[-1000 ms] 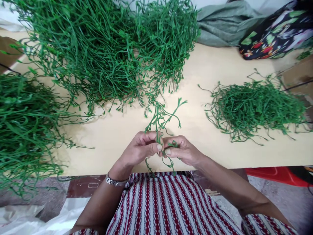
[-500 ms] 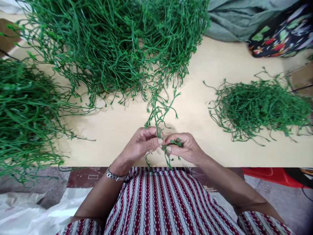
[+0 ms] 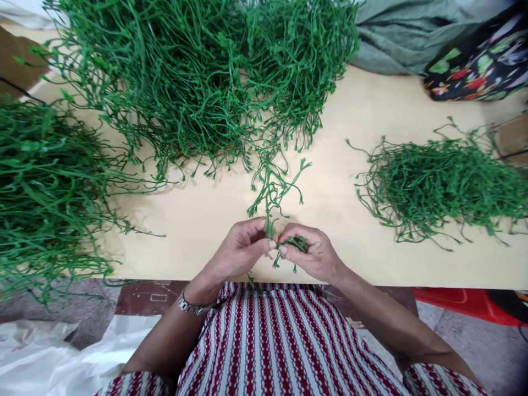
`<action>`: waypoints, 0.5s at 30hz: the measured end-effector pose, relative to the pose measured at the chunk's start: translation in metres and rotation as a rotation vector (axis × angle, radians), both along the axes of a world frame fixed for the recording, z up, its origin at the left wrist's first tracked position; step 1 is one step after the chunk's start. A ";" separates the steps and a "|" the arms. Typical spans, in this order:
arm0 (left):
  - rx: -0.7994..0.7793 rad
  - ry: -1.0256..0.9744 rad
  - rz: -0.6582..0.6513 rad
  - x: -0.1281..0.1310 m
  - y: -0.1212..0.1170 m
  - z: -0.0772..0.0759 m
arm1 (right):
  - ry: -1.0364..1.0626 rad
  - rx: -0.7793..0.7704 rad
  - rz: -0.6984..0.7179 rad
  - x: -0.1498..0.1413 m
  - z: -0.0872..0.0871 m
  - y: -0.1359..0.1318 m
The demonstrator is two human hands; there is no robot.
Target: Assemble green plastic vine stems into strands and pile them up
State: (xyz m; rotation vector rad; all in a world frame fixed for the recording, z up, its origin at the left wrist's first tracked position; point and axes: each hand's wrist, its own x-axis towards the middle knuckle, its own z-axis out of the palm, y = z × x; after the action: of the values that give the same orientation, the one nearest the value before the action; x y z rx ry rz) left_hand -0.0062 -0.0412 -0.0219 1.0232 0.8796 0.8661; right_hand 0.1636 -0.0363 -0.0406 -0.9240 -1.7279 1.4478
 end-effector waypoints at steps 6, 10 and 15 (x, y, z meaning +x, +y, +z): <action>0.031 0.075 0.092 0.003 -0.005 0.002 | -0.069 0.062 -0.047 0.000 0.003 0.001; -0.047 0.024 0.106 0.007 -0.007 0.000 | -0.068 0.059 -0.059 -0.001 0.000 -0.001; -0.125 -0.011 0.101 0.008 -0.005 0.002 | -0.103 0.097 -0.024 -0.001 -0.001 -0.001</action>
State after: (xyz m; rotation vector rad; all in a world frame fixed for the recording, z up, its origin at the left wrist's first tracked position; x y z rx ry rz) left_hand 0.0021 -0.0466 -0.0199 0.8707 0.9708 0.8896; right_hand 0.1621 -0.0370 -0.0418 -0.9785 -1.8386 1.3098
